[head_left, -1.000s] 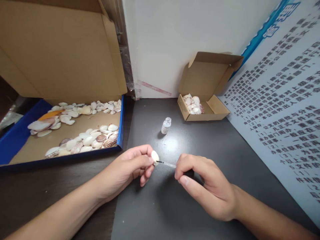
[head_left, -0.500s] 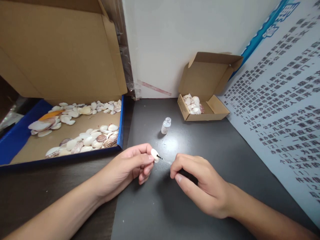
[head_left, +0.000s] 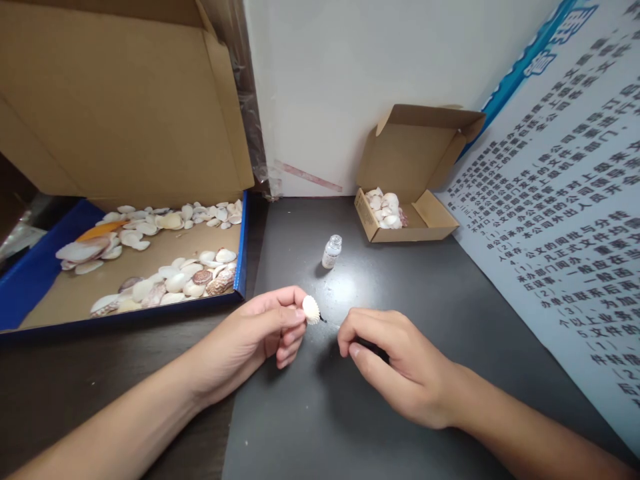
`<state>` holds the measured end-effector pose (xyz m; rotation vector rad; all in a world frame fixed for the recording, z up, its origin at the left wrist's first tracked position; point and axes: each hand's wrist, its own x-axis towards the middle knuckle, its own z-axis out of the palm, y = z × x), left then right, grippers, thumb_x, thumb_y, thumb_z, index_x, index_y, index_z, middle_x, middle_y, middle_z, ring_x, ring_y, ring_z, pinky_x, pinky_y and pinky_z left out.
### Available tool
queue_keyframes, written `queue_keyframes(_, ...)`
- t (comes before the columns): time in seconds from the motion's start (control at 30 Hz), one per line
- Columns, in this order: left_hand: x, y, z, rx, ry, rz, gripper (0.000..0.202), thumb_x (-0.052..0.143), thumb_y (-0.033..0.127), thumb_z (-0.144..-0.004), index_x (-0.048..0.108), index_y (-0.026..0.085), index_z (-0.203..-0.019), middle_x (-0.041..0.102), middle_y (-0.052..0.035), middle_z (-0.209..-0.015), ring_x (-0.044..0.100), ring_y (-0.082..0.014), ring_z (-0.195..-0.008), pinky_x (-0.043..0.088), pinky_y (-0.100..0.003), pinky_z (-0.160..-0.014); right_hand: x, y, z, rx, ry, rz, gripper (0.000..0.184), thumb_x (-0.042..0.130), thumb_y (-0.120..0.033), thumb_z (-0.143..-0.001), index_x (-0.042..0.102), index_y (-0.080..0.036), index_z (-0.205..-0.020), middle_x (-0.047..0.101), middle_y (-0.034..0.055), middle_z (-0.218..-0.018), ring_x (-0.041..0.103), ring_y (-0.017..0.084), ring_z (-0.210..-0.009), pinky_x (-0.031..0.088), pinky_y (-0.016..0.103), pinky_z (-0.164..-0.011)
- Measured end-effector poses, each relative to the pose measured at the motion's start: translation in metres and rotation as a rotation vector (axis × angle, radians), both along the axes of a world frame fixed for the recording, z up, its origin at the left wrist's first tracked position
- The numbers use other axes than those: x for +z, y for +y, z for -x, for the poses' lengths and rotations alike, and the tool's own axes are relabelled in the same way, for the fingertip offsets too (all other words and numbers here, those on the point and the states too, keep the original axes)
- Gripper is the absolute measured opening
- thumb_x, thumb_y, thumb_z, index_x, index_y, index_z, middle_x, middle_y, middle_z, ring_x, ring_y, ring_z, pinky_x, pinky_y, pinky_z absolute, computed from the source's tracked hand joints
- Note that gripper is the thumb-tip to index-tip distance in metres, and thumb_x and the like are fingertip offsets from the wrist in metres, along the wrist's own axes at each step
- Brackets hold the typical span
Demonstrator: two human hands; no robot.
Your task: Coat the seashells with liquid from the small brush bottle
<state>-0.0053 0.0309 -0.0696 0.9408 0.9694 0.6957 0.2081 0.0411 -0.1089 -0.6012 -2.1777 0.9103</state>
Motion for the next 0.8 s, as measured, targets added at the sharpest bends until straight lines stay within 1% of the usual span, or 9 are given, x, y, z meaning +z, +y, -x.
queue_keyframes(0.1, 0.0005, -0.0005, -0.0004, 0.013, -0.007, 0.009, 0.014, 0.056, 0.026, -0.089, 0.048, 0.017, -0.081, 0.038, 0.0051, -0.06, 0.035, -0.0073, -0.052, 0.032, -0.018, -0.05, -0.0005, -0.0002, -0.0009, -0.013, 0.039, -0.013, 0.014, 0.042, -0.007, -0.085, 0.05, -0.017, -0.08, 0.05, -0.0014, -0.068, 0.044, 0.01, -0.058, 0.034, 0.023, -0.057)
queue_keyframes(0.27, -0.0004, -0.0004, -0.0002, 0.013, 0.005, 0.003, 0.013, 0.055, 0.025, -0.087, 0.047, 0.017, -0.079, 0.037, 0.0047, -0.061, 0.035, -0.0078, -0.052, 0.032, -0.019, -0.05, -0.0006, -0.0017, -0.0035, 0.009, 0.142, -0.067, 0.013, 0.042, -0.01, -0.088, 0.052, -0.017, -0.088, 0.052, 0.0004, -0.074, 0.047, 0.012, -0.063, 0.038, 0.024, -0.06)
queue_keyframes(0.33, -0.0004, -0.0001, 0.0002, 0.003, 0.011, 0.003, 0.013, 0.054, 0.025, -0.087, 0.047, 0.017, -0.079, 0.037, 0.0046, -0.061, 0.036, -0.008, -0.053, 0.032, -0.019, -0.05, 0.0, -0.0016, -0.003, 0.028, 0.111, -0.064, 0.013, 0.041, -0.009, -0.088, 0.052, -0.017, -0.088, 0.053, 0.0007, -0.075, 0.047, 0.011, -0.063, 0.038, 0.024, -0.06)
queue_keyframes(0.43, 0.0002, 0.0002, 0.0004, -0.011, 0.015, 0.004, 0.012, 0.053, 0.025, -0.087, 0.047, 0.017, -0.08, 0.037, 0.0045, -0.061, 0.036, -0.008, -0.053, 0.032, -0.019, -0.05, 0.0011, -0.0011, -0.0019, 0.022, 0.022, -0.025, 0.016, 0.04, -0.007, -0.087, 0.051, -0.017, -0.083, 0.05, -0.0017, -0.068, 0.044, 0.01, -0.058, 0.035, 0.023, -0.057)
queue_keyframes(0.53, 0.0006, 0.0001, -0.0001, -0.011, 0.022, 0.002, 0.013, 0.053, 0.025, -0.087, 0.047, 0.017, -0.079, 0.037, 0.0045, -0.061, 0.036, -0.0081, -0.053, 0.032, -0.02, -0.051, 0.0017, -0.0008, -0.0021, 0.001, 0.024, -0.006, 0.016, 0.04, -0.006, -0.085, 0.048, -0.018, -0.078, 0.046, -0.0033, -0.064, 0.042, 0.01, -0.056, 0.032, 0.023, -0.055)
queue_keyframes(0.7, 0.0, -0.0005, -0.0006, -0.009, 0.034, -0.001, 0.012, 0.053, 0.024, -0.086, 0.046, 0.017, -0.078, 0.037, 0.0045, -0.061, 0.036, -0.0081, -0.053, 0.032, -0.02, -0.05, 0.0015, -0.0005, -0.0032, 0.034, 0.108, -0.073, 0.015, 0.039, -0.009, -0.088, 0.052, -0.017, -0.084, 0.052, 0.0003, -0.071, 0.046, 0.011, -0.061, 0.036, 0.024, -0.058)
queue_keyframes(0.8, -0.0006, -0.0003, 0.0, -0.013, 0.032, -0.001, 0.011, 0.053, 0.023, -0.085, 0.046, 0.017, -0.079, 0.038, 0.0045, -0.061, 0.035, -0.0081, -0.053, 0.032, -0.019, -0.05, 0.0007, 0.0001, -0.002, -0.002, 0.028, -0.029, 0.016, 0.039, -0.009, -0.089, 0.052, -0.017, -0.085, 0.053, 0.0003, -0.072, 0.047, 0.012, -0.062, 0.036, 0.025, -0.059)
